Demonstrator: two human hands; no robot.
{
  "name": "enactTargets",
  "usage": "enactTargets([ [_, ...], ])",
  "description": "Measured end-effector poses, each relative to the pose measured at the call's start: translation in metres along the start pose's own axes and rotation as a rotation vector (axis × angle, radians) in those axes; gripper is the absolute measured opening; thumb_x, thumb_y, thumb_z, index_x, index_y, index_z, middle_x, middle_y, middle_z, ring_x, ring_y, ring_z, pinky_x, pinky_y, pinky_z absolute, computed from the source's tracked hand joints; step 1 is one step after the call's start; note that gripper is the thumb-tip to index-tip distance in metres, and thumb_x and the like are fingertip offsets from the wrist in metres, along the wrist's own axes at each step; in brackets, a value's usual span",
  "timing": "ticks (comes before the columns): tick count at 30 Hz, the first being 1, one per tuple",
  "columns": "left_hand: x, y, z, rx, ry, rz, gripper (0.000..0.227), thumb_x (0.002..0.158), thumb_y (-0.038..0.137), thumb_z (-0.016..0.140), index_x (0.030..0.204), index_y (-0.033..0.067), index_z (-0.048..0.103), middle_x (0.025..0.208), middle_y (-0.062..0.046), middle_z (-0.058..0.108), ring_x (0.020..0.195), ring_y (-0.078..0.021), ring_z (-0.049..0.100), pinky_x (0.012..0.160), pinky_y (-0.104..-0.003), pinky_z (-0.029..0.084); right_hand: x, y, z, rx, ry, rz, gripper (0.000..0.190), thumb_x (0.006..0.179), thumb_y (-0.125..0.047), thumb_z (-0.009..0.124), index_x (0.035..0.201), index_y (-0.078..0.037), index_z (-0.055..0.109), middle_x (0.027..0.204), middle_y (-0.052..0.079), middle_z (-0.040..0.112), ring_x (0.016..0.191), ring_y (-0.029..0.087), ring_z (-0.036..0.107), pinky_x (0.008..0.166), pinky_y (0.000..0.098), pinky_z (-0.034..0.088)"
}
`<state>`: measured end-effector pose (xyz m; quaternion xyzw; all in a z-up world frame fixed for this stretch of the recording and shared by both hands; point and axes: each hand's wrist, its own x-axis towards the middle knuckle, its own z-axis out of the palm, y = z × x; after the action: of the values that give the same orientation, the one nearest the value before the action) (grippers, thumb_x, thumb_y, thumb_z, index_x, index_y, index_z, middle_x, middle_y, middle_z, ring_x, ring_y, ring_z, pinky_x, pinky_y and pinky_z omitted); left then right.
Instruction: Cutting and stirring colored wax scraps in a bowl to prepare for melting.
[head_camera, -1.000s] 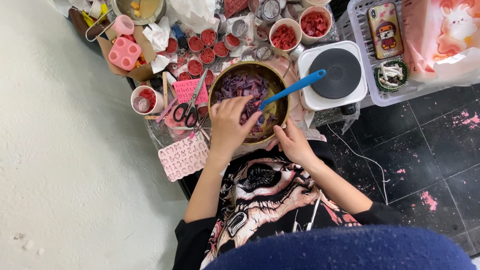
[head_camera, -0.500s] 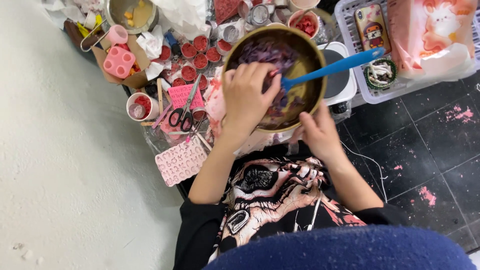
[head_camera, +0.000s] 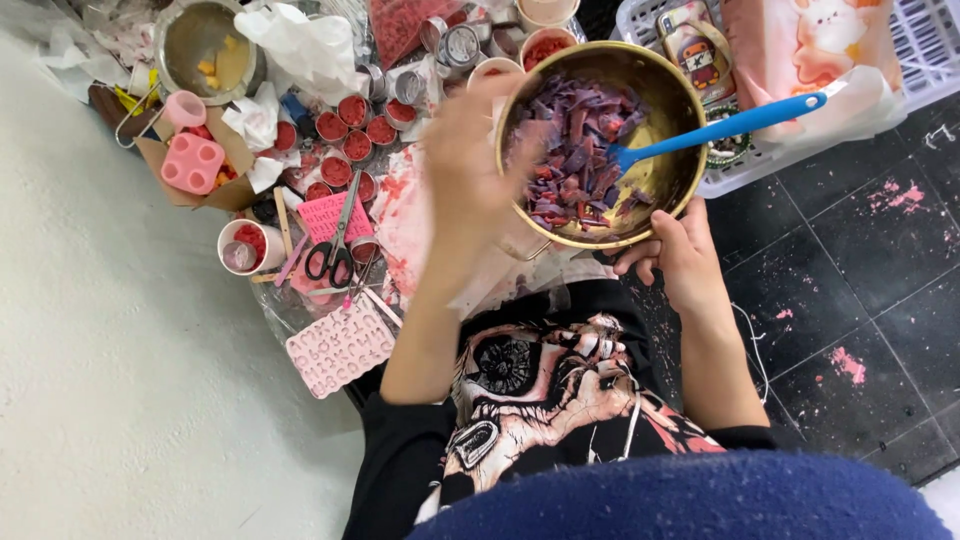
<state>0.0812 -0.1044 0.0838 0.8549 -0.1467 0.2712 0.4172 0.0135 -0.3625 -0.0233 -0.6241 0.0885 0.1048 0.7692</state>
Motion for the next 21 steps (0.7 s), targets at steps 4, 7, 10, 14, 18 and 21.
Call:
enactTargets([
  [4, -0.068, -0.084, -0.013, -0.394, 0.246, -0.328, 0.039, 0.109, 0.039, 0.064, 0.132, 0.0085, 0.057, 0.12, -0.006, 0.061, 0.108, -0.0172, 0.057, 0.097, -0.032, 0.051, -0.009, -0.018, 0.023, -0.005, -0.075, -0.016, 0.045, 0.106, -0.011, 0.033, 0.149, -0.01, 0.021, 0.099, 0.02, 0.069, 0.062, 0.024, 0.071, 0.04, 0.0236, 0.044],
  [7, -0.119, -0.116, -0.001, -0.408, -0.125, -0.792, 0.043, 0.112, 0.032, 0.03, 0.12, 0.007, 0.064, 0.106, -0.003, 0.068, 0.099, -0.0147, 0.067, 0.089, -0.031, 0.057, -0.005, -0.009, 0.033, 0.032, -0.109, 0.014, 0.036, 0.109, -0.012, 0.032, 0.143, -0.001, 0.025, 0.1, 0.021, 0.07, 0.065, 0.026, 0.073, 0.042, 0.0246, 0.046],
  [10, -0.153, -0.102, 0.011, -0.529, -0.195, -0.721, 0.046, 0.108, 0.036, 0.04, 0.137, 0.0065, 0.06, 0.121, -0.01, 0.071, 0.114, -0.0177, 0.065, 0.111, -0.033, 0.045, -0.003, -0.009, 0.047, 0.034, -0.167, -0.012, 0.039, 0.11, -0.01, 0.032, 0.147, 0.0, 0.027, 0.103, 0.021, 0.07, 0.068, 0.027, 0.073, 0.045, 0.0266, 0.049],
  [14, -0.173, -0.106, 0.021, -1.107, -0.157, -0.704, 0.055, 0.107, 0.047, 0.044, 0.144, 0.0077, 0.054, 0.14, -0.008, 0.062, 0.129, -0.0206, 0.059, 0.112, -0.039, 0.046, -0.001, -0.014, 0.066, 0.041, -0.188, 0.005, 0.039, 0.107, -0.009, 0.032, 0.146, -0.003, 0.025, 0.104, 0.021, 0.068, 0.068, 0.027, 0.073, 0.044, 0.0273, 0.05],
  [18, -0.181, -0.115, 0.019, -1.289, -0.077, -0.842, 0.053, 0.105, 0.046, 0.052, 0.139, 0.0067, 0.056, 0.135, -0.006, 0.065, 0.122, -0.0188, 0.062, 0.105, -0.037, 0.051, 0.003, -0.004, 0.07, 0.102, -0.212, 0.015, 0.032, 0.109, -0.01, 0.032, 0.14, -0.004, 0.028, 0.107, 0.021, 0.068, 0.07, 0.028, 0.073, 0.045, 0.0279, 0.051],
  [21, -0.236, -0.17, 0.041, -1.084, -0.029, -0.919, 0.041, 0.112, 0.037, 0.059, 0.121, -0.0027, 0.06, 0.109, -0.009, 0.063, 0.096, -0.0187, 0.058, 0.085, -0.035, 0.048, 0.005, -0.001, 0.069, 0.087, -0.205, 0.02, 0.03, 0.109, -0.011, 0.031, 0.138, -0.004, 0.028, 0.103, 0.024, 0.07, 0.07, 0.029, 0.073, 0.046, 0.028, 0.05],
])
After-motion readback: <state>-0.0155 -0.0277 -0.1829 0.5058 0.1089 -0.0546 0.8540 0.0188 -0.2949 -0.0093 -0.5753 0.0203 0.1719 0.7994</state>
